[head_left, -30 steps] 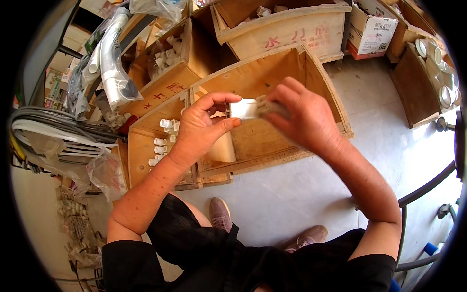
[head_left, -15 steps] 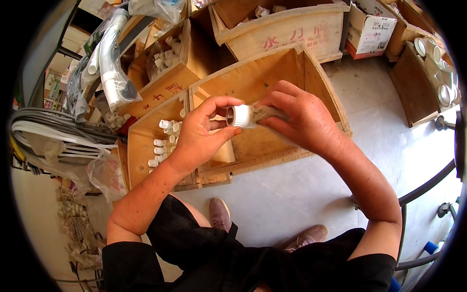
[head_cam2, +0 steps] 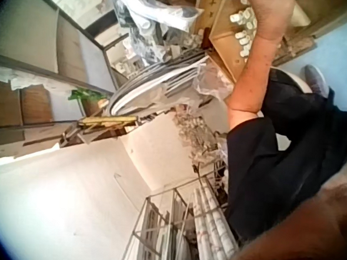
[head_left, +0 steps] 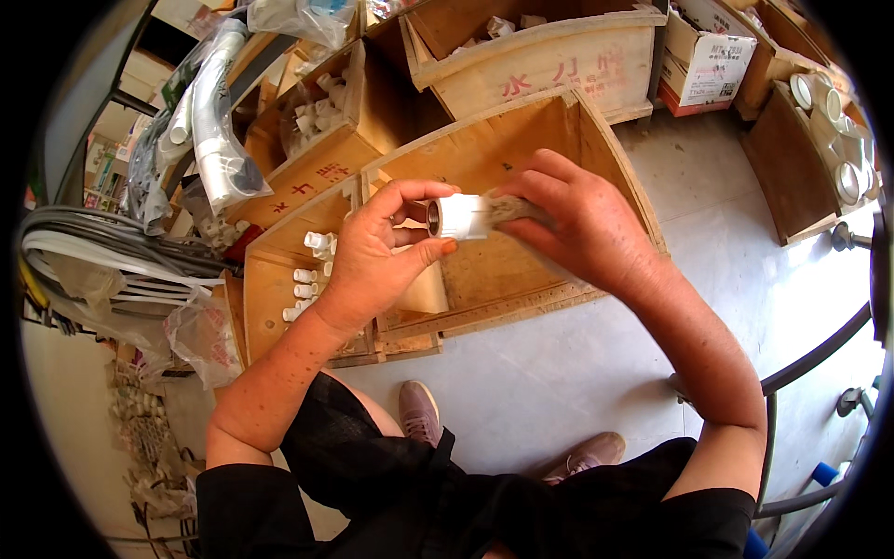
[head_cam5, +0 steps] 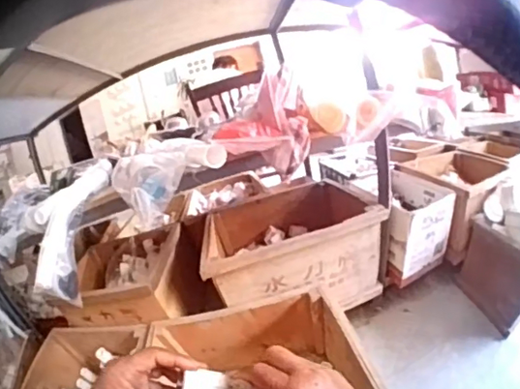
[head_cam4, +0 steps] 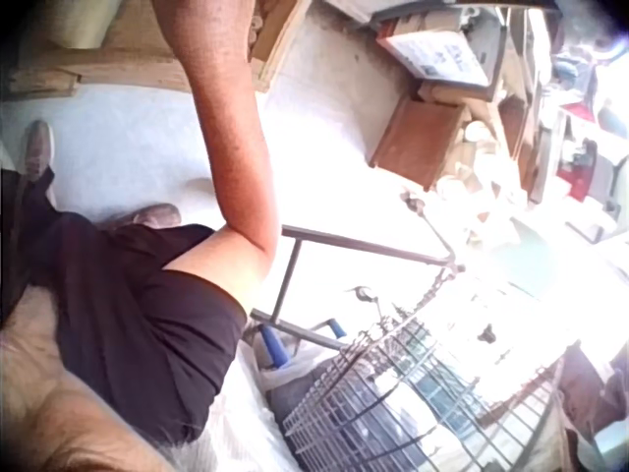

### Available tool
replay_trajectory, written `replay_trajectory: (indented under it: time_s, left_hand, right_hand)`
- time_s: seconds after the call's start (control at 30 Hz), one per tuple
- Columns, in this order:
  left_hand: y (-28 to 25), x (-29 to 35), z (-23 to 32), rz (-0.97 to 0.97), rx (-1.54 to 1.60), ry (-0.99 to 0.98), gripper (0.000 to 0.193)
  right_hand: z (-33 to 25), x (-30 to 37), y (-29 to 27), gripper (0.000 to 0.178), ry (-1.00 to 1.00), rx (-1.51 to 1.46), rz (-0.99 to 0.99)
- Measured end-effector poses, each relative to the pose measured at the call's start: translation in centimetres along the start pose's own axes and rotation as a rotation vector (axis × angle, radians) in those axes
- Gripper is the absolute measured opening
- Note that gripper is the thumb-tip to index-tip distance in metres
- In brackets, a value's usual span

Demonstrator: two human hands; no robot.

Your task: The person repeatedly picks up small white plastic pipe fittings from a wooden crate and wipes them with a cloth. They rotate each piece to clean all sides and then place it back into the crate. The process is repeated for multiple fittings throughout the video.

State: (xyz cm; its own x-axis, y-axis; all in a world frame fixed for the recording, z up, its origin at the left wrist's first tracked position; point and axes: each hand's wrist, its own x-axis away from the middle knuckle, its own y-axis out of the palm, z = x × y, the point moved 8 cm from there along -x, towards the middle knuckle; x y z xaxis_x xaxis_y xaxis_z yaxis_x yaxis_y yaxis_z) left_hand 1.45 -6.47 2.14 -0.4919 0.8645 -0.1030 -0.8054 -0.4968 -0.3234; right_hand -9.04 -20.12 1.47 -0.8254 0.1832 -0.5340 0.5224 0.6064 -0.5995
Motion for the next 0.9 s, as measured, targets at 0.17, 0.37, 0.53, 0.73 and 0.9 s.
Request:
replay_trajectory:
  time_s: [0.17,0.37,0.53,0.73,0.9]
  left_hand:
    - [-0.6,0.0,0.1,0.008,-0.021,0.012,0.041]
    - [-0.1,-0.2,-1.0,-0.003,0.076,0.024,0.041]
    - [-0.1,-0.1,-1.2,0.04,0.112,-0.028,0.045]
    - [0.1,0.0,-1.1,0.019,0.087,-0.026,0.043]
    - [0.4,0.1,0.5,-0.04,-0.024,0.083,0.047]
  right_hand:
    - [3.1,0.7,-0.7,0.025,0.163,-0.114,0.012]
    - [2.5,1.2,2.2,0.027,0.438,-0.707,-0.03]
    - [0.8,0.9,1.3,0.025,0.176,-0.406,0.083]
    - [-1.3,0.3,-0.3,0.024,0.078,-0.257,0.062]
    - [-1.1,-0.3,-0.4,0.025,0.001,-0.282,0.031]
